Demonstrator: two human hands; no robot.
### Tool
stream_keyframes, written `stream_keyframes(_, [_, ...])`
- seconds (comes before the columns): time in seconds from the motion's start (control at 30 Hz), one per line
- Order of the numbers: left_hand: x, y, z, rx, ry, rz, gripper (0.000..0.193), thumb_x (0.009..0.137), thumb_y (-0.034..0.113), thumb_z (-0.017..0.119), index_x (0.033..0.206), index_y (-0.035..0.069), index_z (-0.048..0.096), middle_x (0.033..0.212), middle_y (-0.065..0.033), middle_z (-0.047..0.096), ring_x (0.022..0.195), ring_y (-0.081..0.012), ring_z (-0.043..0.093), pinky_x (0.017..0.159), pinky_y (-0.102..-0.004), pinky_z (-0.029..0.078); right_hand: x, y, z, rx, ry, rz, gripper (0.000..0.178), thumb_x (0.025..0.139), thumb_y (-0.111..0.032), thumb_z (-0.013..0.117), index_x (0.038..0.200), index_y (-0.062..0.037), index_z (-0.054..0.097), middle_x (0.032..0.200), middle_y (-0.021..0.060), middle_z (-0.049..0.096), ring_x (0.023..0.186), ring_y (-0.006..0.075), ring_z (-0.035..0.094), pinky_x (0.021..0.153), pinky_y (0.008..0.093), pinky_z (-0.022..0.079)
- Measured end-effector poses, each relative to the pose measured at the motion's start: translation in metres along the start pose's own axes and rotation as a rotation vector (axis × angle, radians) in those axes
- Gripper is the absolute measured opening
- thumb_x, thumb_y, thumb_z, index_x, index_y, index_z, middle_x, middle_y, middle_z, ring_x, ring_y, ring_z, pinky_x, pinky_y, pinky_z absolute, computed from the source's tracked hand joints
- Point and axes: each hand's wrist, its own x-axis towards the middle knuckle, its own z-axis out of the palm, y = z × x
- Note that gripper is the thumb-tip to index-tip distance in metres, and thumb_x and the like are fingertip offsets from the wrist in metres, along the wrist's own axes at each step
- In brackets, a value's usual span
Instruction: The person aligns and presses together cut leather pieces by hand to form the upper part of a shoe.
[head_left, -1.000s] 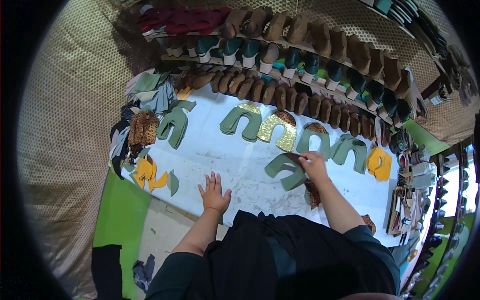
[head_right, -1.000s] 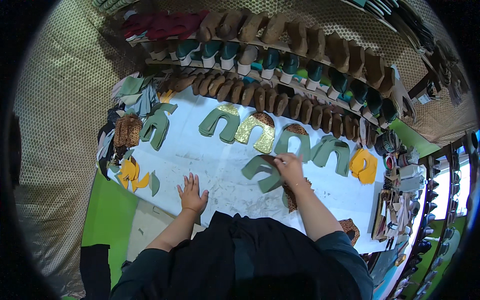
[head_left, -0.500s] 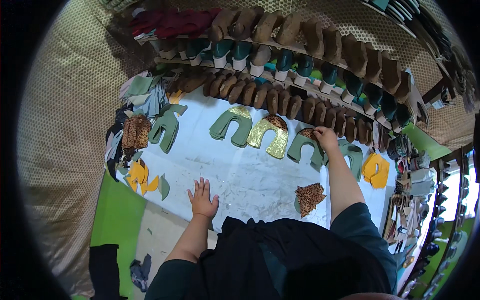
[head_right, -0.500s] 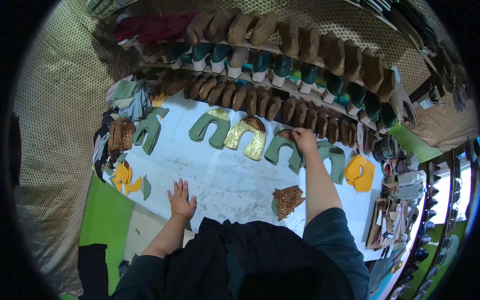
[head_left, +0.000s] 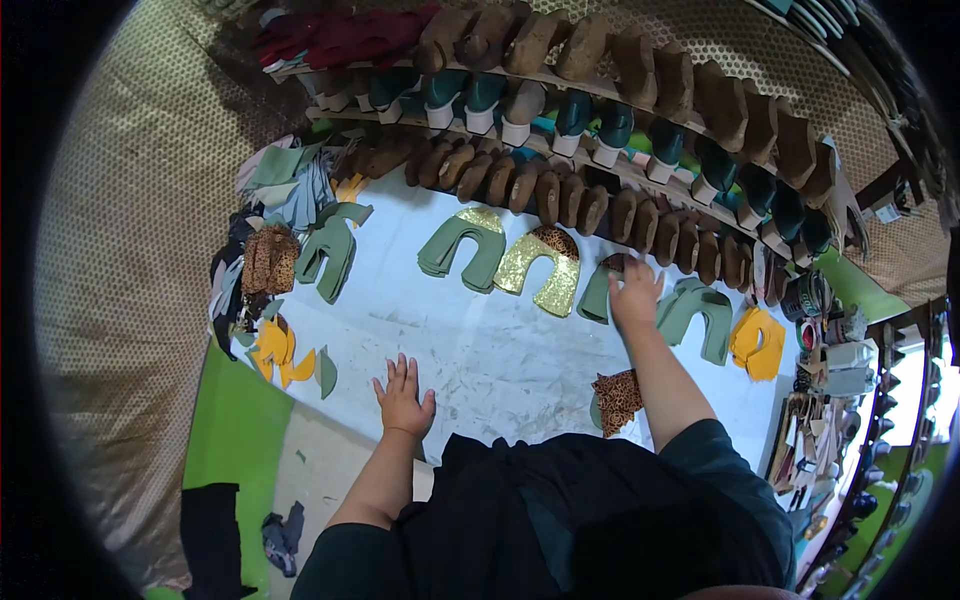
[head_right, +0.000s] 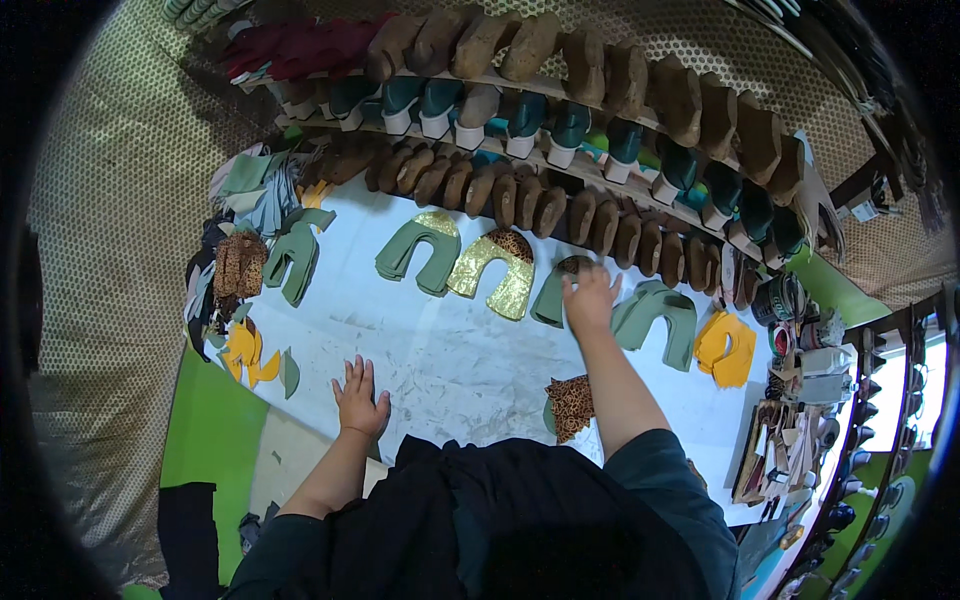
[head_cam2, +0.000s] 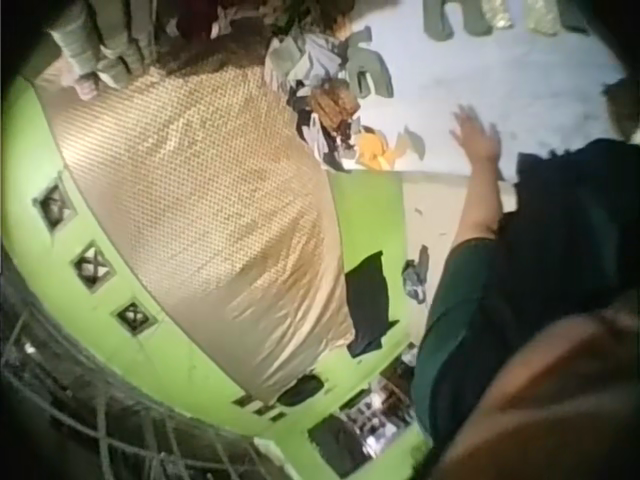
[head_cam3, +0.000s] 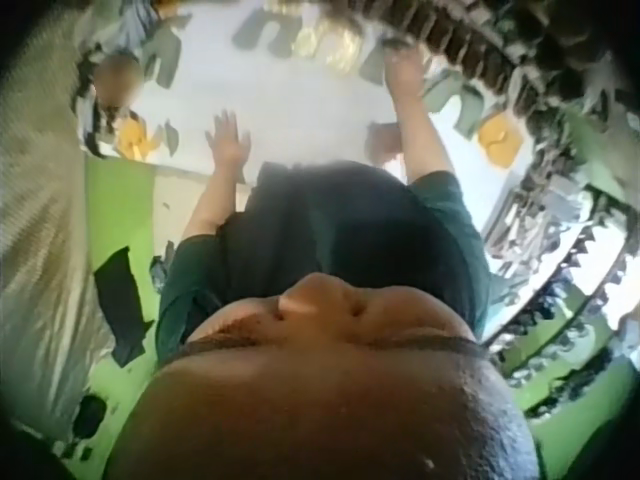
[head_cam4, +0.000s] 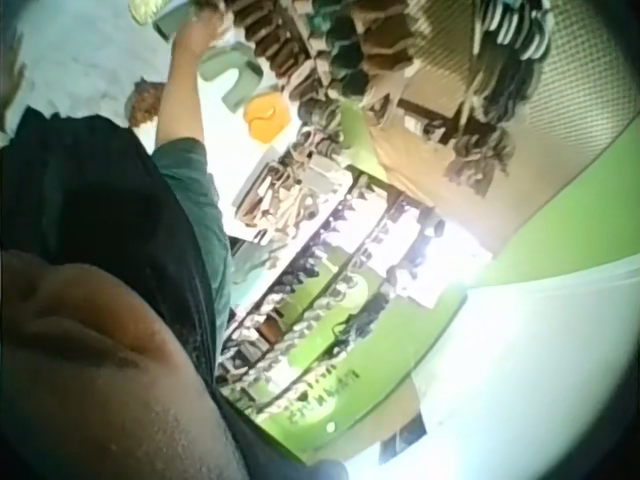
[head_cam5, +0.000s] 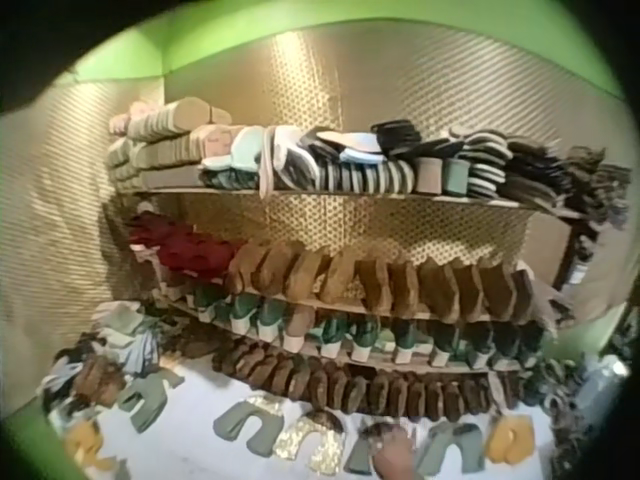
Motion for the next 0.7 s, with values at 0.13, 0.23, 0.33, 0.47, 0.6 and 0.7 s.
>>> stream_keyframes(0.13, [0.000, -0.002, -0.002, 0.007, 0.014, 0.005, 0.076, 0.086, 0.036, 0.061, 0.153, 0.010, 0.035, 0.163, -0.0127, 0.025, 0.152, -0.0339, 0.018, 0.118, -0.0627, 0.006, -0.017, -0.020, 0.008, -0.116, -0.239, 0.070, 0.071, 0.099, -0.053, 0.041, 0.155, -0.0111, 0.029, 0.159, 0.0086, 0.033, 0.147, 0.0249, 0.027, 0.119, 0.0606, 0.013])
stream_keyframes(0.23, [0.001, 0.001, -0.002, 0.008, 0.005, 0.008, 0.077, 0.087, 0.037, 0.061, 0.153, 0.010, 0.034, 0.163, -0.0127, 0.024, 0.152, -0.0336, 0.017, 0.118, -0.0627, 0.006, -0.018, -0.016, 0.010, -0.119, -0.312, 0.107, 0.073, 0.101, -0.054, 0.035, 0.159, -0.0131, 0.018, 0.166, 0.0060, 0.017, 0.153, 0.0229, 0.014, 0.120, 0.0588, 0.010])
stream_keyframes(0.33, [0.000, 0.000, -0.001, 0.016, 0.005, 0.007, 0.077, 0.087, 0.039, 0.060, 0.154, 0.010, 0.033, 0.164, -0.0124, 0.023, 0.152, -0.0333, 0.017, 0.118, -0.0626, 0.006, -0.015, -0.018, 0.005, -0.101, -0.324, 0.080, 0.074, 0.101, -0.055, 0.034, 0.159, -0.0133, 0.017, 0.166, 0.0063, 0.015, 0.154, 0.0239, 0.010, 0.122, 0.0556, 0.006])
stream_keyframes(0.47, [-0.002, -0.005, -0.001, 0.003, 0.023, 0.015, 0.077, 0.088, 0.040, 0.059, 0.154, 0.010, 0.033, 0.164, -0.0123, 0.023, 0.152, -0.0332, 0.016, 0.118, -0.0627, 0.006, -0.019, -0.027, -0.016, -0.045, -0.376, 0.070, 0.075, 0.101, -0.053, 0.038, 0.159, -0.0115, 0.016, 0.166, 0.0082, 0.015, 0.154, 0.0255, 0.011, 0.121, 0.0565, 0.006])
stream_keyframes(0.6, [-0.005, -0.009, 0.000, -0.023, 0.021, 0.030, 0.078, 0.088, 0.042, 0.059, 0.154, 0.010, 0.032, 0.164, -0.0122, 0.023, 0.152, -0.0331, 0.016, 0.118, -0.0639, 0.004, -0.073, -0.065, -0.021, 0.106, -0.200, -0.049, 0.076, 0.098, -0.044, 0.051, 0.156, -0.0052, 0.023, 0.164, 0.0136, 0.019, 0.152, 0.0313, 0.014, 0.120, 0.0587, 0.009])
stream_keyframes(0.7, [-0.004, -0.012, 0.004, -0.029, 0.025, 0.046, 0.079, 0.088, 0.044, 0.059, 0.154, 0.010, 0.031, 0.164, -0.0123, 0.021, 0.152, -0.0330, 0.015, 0.117, -0.0652, 0.004, -0.124, -0.112, -0.023, 0.104, -0.297, -0.173, 0.076, 0.095, -0.042, 0.056, 0.155, -0.0044, 0.026, 0.163, 0.0169, 0.021, 0.151, 0.0353, 0.015, 0.119, 0.0608, 0.011])
